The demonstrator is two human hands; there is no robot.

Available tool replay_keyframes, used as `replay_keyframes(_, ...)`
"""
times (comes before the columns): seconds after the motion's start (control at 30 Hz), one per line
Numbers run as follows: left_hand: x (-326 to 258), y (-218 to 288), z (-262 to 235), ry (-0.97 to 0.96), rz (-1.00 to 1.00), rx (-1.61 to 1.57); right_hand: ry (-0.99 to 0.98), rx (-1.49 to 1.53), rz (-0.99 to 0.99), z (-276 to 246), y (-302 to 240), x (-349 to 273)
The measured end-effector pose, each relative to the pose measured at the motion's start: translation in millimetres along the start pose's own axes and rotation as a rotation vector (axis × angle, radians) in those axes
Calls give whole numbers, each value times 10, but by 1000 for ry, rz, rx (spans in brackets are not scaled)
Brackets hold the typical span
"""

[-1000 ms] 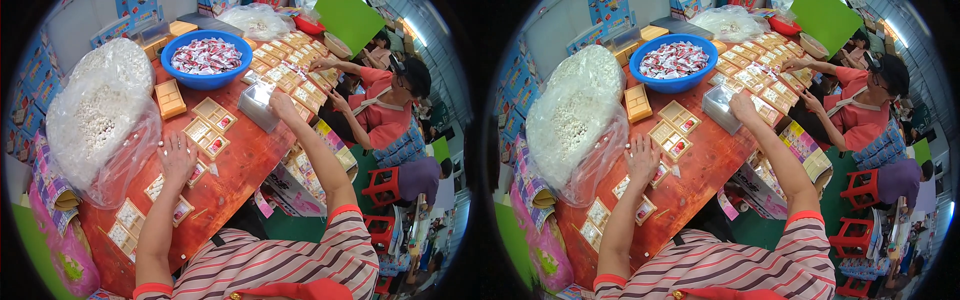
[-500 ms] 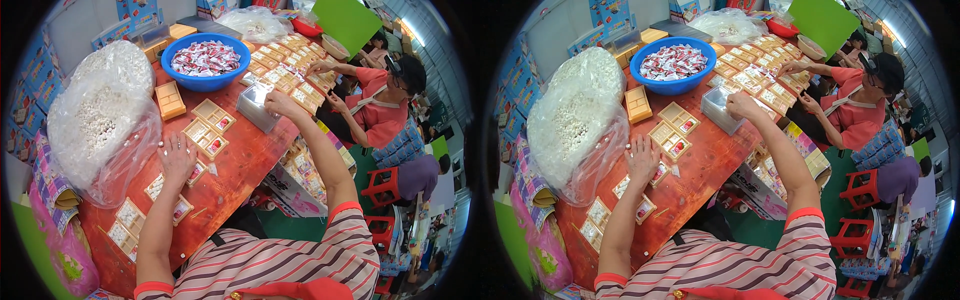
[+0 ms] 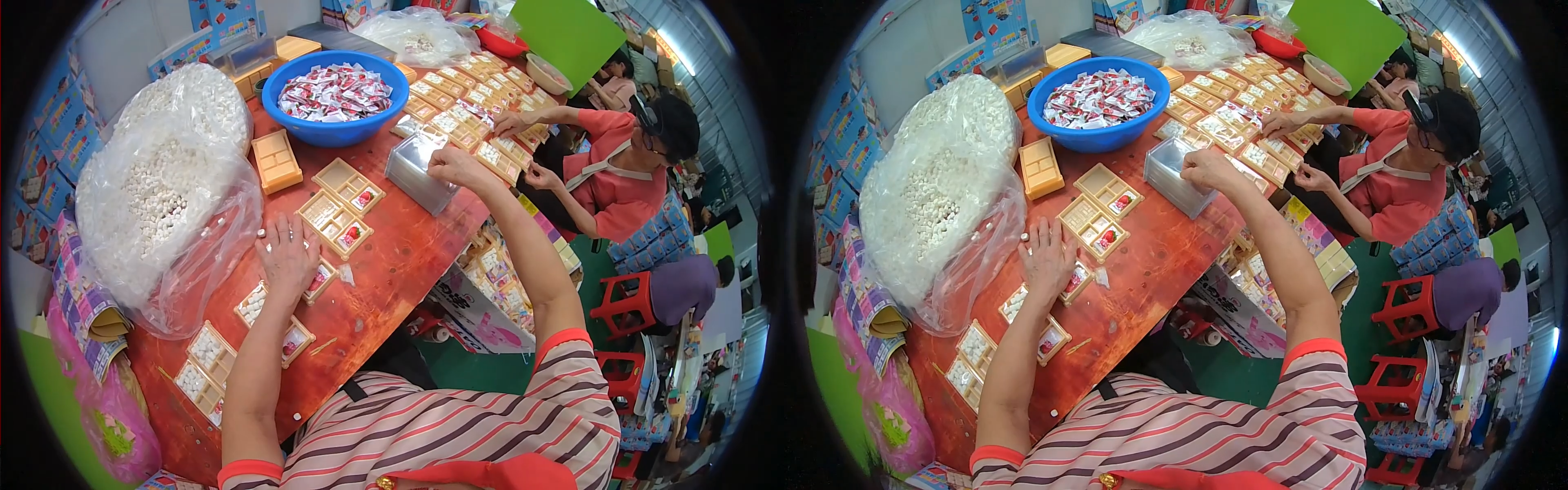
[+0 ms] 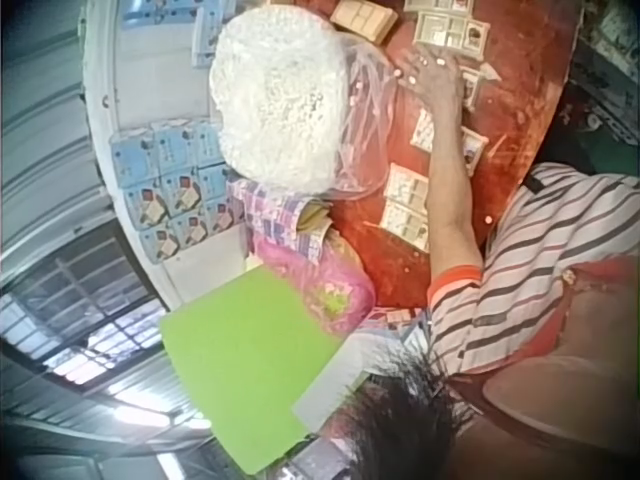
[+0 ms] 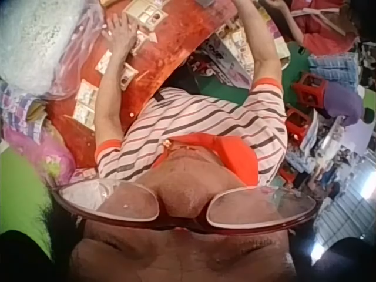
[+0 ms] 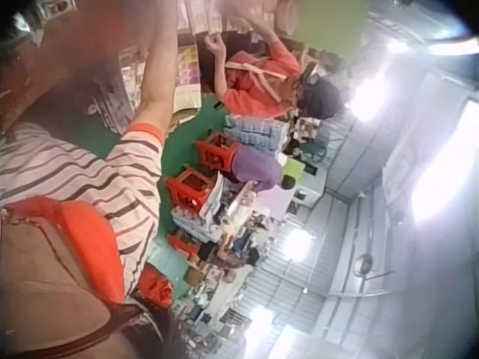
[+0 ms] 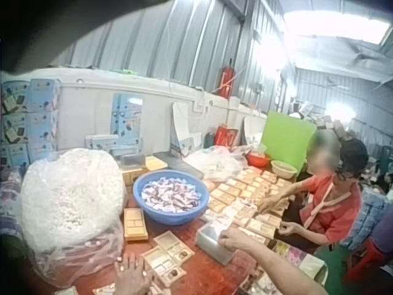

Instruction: Manually packaging small toy components into plastic trays and adding paper strips.

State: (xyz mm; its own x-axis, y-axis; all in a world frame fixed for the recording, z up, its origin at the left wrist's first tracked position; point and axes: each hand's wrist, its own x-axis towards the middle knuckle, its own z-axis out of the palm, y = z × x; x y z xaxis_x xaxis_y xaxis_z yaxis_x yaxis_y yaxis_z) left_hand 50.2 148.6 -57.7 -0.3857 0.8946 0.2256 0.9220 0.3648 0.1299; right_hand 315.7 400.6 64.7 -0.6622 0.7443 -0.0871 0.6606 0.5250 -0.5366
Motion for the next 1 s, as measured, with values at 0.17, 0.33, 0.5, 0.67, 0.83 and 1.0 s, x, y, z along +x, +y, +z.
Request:
replay_keyframes(0.17, -2, -8, 11, 12, 3, 2, -17, 35, -17, 12, 9, 38)
replay_keyframes(0.33, -1, -8, -3, 4, 0, -8, -61, 99, 31, -4, 6, 48)
replay_keyframes(0.5, 1, -7, 6, 3, -10, -15, -47, 29, -7, 2, -13, 68)
replay_keyframes(0.67, 4, 6, -8, -16, -19, -35, 33, -353, -173, 38, -87, 81)
replay_keyframes(0.83, 2, -8, -6, -28, -30, -55, -42, -743, -55, 86, -345, 65)
replay_keyframes(1.0, 5, -10, -26, -37, -30, -49, 38, -753, -79, 179, -380, 52)
